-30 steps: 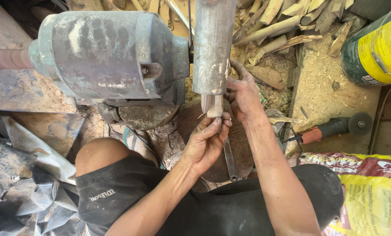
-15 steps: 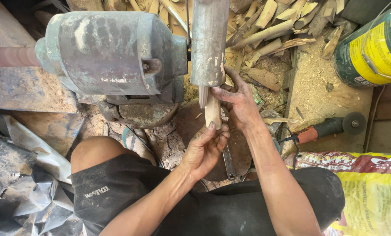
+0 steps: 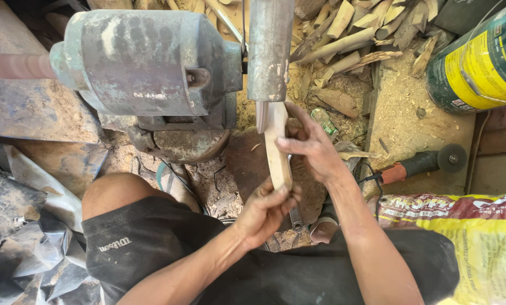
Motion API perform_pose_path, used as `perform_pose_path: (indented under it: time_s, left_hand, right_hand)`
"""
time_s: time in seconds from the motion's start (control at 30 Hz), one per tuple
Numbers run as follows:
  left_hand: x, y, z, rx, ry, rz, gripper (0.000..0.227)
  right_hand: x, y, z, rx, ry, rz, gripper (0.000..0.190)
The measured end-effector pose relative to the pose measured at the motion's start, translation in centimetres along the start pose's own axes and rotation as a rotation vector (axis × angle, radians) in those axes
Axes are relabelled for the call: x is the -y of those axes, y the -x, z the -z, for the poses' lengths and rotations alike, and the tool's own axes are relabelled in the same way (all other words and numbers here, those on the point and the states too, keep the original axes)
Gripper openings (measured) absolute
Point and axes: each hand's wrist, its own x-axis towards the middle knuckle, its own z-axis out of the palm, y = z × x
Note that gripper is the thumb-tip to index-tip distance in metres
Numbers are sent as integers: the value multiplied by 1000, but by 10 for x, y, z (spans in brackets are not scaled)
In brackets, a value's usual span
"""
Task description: The person holds a curved wooden piece against a rotating grinding wheel, shaping and smoothing its surface. The person rotates the wood frequently to grind different edges and contours.
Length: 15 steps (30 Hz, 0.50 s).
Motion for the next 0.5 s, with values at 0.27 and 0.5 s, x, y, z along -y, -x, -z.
perform_pose_path:
  time_s: [0.27, 0.5]
  left_hand:
    - [-20, 21, 2, -225, -672, -196, 54]
    - [-29, 32, -2, -94, -595, -359, 54]
  right_hand:
    - [10, 53, 24, 36, -298, 74, 98]
    - [4, 67, 24, 36, -262, 82, 98]
